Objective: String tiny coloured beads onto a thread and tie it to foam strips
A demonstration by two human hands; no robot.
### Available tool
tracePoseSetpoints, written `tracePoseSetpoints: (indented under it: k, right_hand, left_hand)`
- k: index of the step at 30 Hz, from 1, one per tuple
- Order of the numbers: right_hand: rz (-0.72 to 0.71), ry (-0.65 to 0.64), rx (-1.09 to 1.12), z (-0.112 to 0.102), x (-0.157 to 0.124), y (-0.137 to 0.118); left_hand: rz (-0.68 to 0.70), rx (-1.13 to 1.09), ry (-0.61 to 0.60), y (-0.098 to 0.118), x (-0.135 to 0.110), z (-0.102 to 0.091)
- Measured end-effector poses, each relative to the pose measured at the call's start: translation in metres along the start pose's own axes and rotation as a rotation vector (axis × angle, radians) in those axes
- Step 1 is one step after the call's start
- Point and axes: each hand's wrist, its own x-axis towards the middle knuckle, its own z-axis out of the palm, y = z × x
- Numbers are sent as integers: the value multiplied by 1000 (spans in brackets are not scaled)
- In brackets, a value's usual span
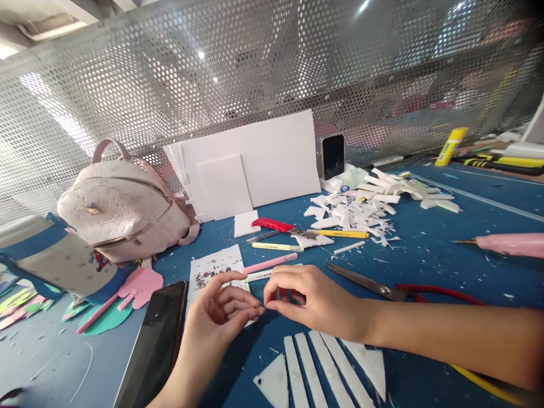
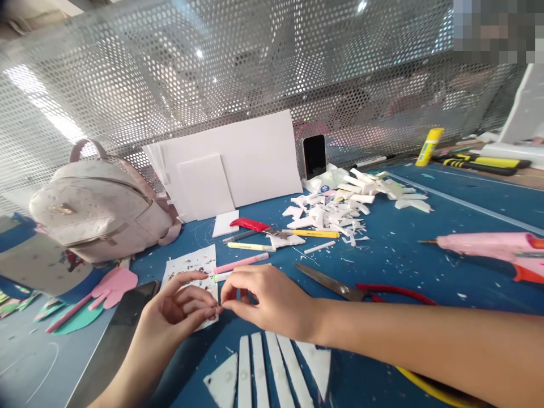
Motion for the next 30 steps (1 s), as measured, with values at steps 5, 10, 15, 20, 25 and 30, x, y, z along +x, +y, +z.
tracePoseSetpoints:
  k: [5, 10, 15, 20, 25, 30]
  right_hand:
    - [-49, -19, -117, 1, -2, 4]
    - [-113, -28, -163, 0, -3, 4]
    - [-135, -12, -181, 0, -3, 2]
    - [-155, 4, -202, 1, -3, 1]
    - [-181, -7, -236, 0, -4, 1]
    - [-183, -24, -263, -1, -4, 1]
  left_hand:
    - [1, 7, -48, -1, -1, -1]
    - [26, 24, -65, -4, -1, -1]
    - [62, 15, -58, -8, -2, 0]
    - [82, 38, -58, -7, -3, 1]
    - [84, 65, -57, -6, -3, 1]
    - [123, 94, -46, -4, -4, 2]
